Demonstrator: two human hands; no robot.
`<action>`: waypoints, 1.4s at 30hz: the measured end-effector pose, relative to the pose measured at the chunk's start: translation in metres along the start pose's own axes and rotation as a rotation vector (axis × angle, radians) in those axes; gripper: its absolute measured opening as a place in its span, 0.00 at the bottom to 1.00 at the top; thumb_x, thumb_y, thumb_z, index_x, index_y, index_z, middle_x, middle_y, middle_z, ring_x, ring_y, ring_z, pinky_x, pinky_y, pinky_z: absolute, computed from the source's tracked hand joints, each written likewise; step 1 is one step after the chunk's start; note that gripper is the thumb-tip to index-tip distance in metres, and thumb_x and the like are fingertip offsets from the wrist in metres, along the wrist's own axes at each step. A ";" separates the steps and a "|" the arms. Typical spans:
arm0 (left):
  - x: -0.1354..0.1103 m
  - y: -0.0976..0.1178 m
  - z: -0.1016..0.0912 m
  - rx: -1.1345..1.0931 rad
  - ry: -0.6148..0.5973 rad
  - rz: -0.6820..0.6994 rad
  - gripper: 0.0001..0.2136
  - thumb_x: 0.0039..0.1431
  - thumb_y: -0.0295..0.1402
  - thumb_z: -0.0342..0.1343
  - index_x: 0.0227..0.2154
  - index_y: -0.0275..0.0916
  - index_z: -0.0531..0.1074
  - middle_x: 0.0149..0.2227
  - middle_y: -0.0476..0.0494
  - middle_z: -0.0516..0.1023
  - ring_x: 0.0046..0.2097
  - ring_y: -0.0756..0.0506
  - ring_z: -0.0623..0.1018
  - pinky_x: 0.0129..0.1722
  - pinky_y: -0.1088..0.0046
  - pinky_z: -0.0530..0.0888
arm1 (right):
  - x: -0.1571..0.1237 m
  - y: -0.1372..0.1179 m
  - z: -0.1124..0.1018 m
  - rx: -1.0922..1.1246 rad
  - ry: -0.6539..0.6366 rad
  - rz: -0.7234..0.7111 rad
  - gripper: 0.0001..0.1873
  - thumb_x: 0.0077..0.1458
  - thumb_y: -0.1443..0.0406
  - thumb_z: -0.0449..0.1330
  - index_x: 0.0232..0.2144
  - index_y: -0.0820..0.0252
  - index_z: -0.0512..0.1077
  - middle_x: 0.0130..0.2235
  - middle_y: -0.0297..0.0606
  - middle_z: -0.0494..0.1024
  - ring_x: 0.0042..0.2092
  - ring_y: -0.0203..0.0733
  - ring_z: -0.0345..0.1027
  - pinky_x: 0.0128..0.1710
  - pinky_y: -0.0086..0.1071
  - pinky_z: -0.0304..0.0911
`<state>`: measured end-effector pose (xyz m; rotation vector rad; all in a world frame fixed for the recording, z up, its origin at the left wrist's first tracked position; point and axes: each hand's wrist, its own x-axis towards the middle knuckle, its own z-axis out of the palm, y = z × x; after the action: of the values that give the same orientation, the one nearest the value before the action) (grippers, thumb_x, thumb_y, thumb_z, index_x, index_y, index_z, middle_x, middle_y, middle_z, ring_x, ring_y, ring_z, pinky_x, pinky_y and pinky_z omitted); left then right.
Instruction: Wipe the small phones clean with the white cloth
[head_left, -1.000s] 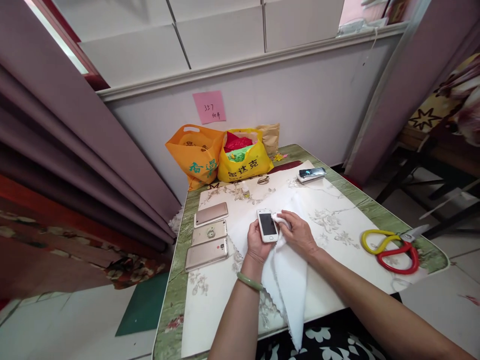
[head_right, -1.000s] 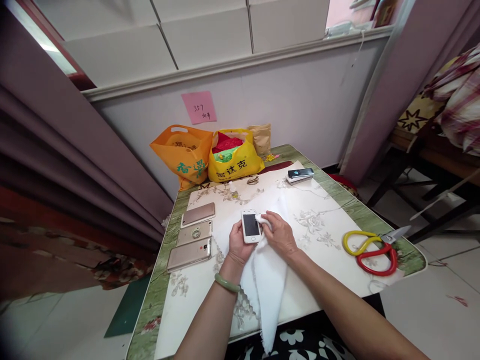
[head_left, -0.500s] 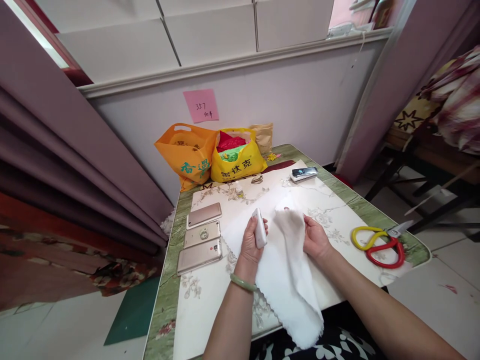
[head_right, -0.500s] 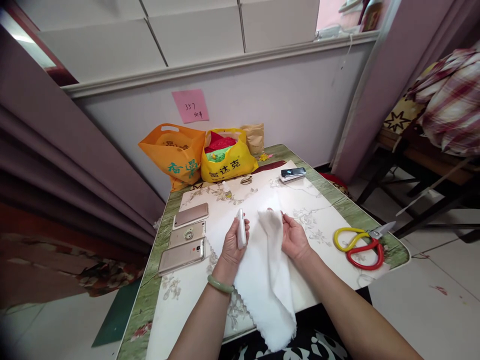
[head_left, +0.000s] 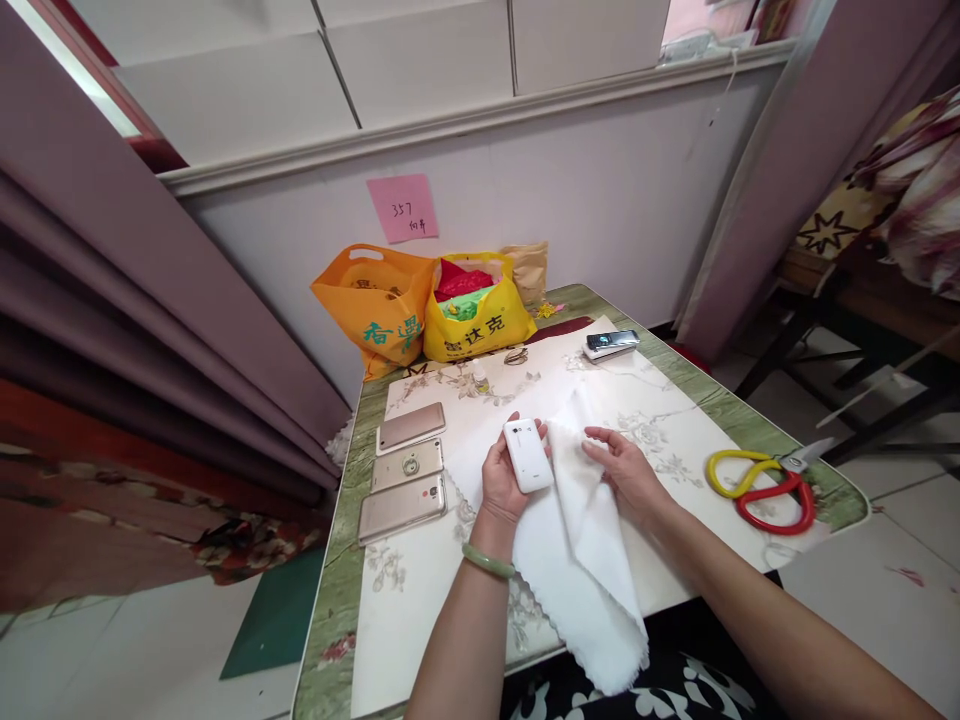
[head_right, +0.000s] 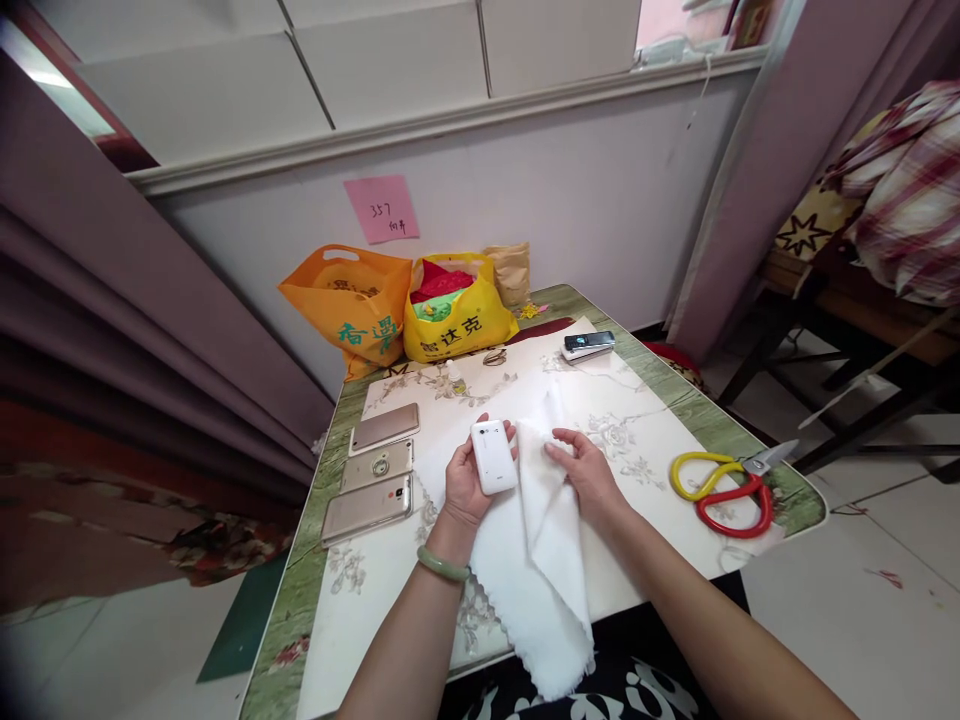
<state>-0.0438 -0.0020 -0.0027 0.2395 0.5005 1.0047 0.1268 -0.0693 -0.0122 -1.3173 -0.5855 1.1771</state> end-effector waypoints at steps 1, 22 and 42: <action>0.000 0.000 0.000 0.001 0.013 0.001 0.16 0.61 0.35 0.52 0.50 0.38 0.72 0.48 0.35 0.78 0.53 0.38 0.76 0.48 0.58 0.74 | -0.001 0.002 -0.003 -0.160 0.013 -0.036 0.28 0.41 0.56 0.70 0.46 0.56 0.72 0.30 0.31 0.74 0.29 0.39 0.69 0.29 0.33 0.67; 0.009 -0.003 -0.012 -0.013 0.046 -0.088 0.23 0.63 0.48 0.48 0.42 0.31 0.75 0.42 0.33 0.80 0.49 0.38 0.78 0.54 0.61 0.71 | -0.020 0.017 0.045 -0.987 -0.416 -1.007 0.23 0.65 0.61 0.48 0.60 0.60 0.64 0.60 0.46 0.67 0.63 0.48 0.57 0.63 0.48 0.55; -0.001 0.000 -0.005 0.057 0.103 -0.118 0.30 0.58 0.56 0.49 0.45 0.33 0.74 0.42 0.35 0.81 0.51 0.36 0.77 0.58 0.59 0.67 | -0.035 0.016 0.047 -1.223 -0.684 -0.988 0.43 0.64 0.47 0.46 0.68 0.54 0.28 0.68 0.43 0.49 0.68 0.51 0.44 0.64 0.61 0.19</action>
<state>-0.0465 -0.0027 -0.0065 0.2074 0.6305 0.8918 0.0681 -0.0831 -0.0069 -1.1849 -2.3830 0.2938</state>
